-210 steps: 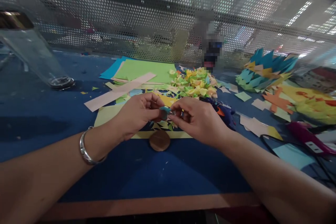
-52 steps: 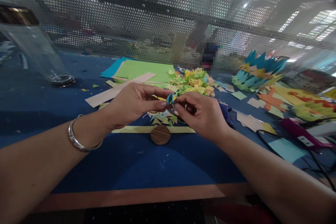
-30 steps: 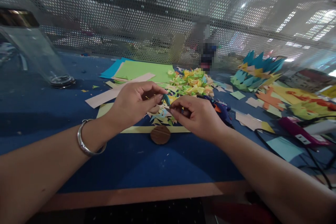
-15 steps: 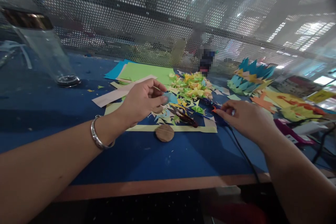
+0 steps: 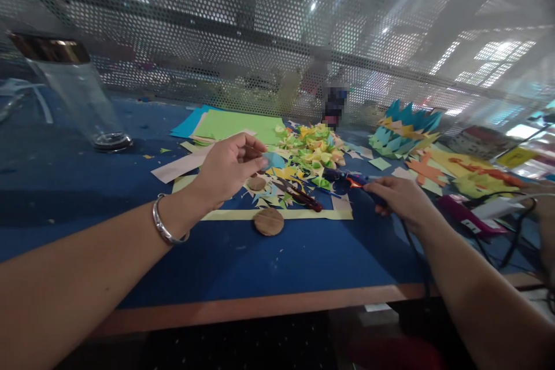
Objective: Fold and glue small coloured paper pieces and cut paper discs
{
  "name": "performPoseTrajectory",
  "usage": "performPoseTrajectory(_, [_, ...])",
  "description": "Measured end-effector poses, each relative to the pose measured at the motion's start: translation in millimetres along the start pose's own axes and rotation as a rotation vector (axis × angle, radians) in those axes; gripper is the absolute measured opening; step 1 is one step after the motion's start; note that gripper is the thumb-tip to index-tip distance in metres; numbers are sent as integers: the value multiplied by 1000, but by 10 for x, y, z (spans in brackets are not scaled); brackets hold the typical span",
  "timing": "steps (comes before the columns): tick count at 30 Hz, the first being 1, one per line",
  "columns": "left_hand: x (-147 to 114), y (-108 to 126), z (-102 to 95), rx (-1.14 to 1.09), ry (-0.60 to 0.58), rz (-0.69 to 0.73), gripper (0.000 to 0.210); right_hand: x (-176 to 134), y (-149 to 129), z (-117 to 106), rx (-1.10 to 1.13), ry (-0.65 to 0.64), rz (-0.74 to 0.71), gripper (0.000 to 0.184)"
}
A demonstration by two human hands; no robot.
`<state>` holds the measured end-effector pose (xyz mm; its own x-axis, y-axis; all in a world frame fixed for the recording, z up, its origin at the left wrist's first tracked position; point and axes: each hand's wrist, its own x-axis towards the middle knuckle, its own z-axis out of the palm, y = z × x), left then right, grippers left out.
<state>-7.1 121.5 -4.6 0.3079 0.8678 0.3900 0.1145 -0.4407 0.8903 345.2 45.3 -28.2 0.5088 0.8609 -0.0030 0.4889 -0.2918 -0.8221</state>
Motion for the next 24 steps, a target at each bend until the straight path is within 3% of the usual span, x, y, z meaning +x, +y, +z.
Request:
performPoseTrajectory(5, [-5, 6, -11, -22, -1, -13, 22, -93, -64, -47, 373, -6, -25, 22])
performPoseTrajectory(10, [-33, 52, 14, -73, -39, -107, 24, -252, -175, -80, 963, -323, 192, 12])
performPoseTrajectory(13, [-50, 59, 44, -108, -93, -140, 24, -424, -255, -45, 1156, -408, 217, 15])
performPoseTrajectory(18, [-69, 56, 76, -137, -121, -155, 23, -667, -392, 83, 1243, -517, 131, 15])
performPoseTrajectory(24, [-76, 83, 89, -145, -106, -156, 21, -764, -460, 188, 1050, -516, -89, 18])
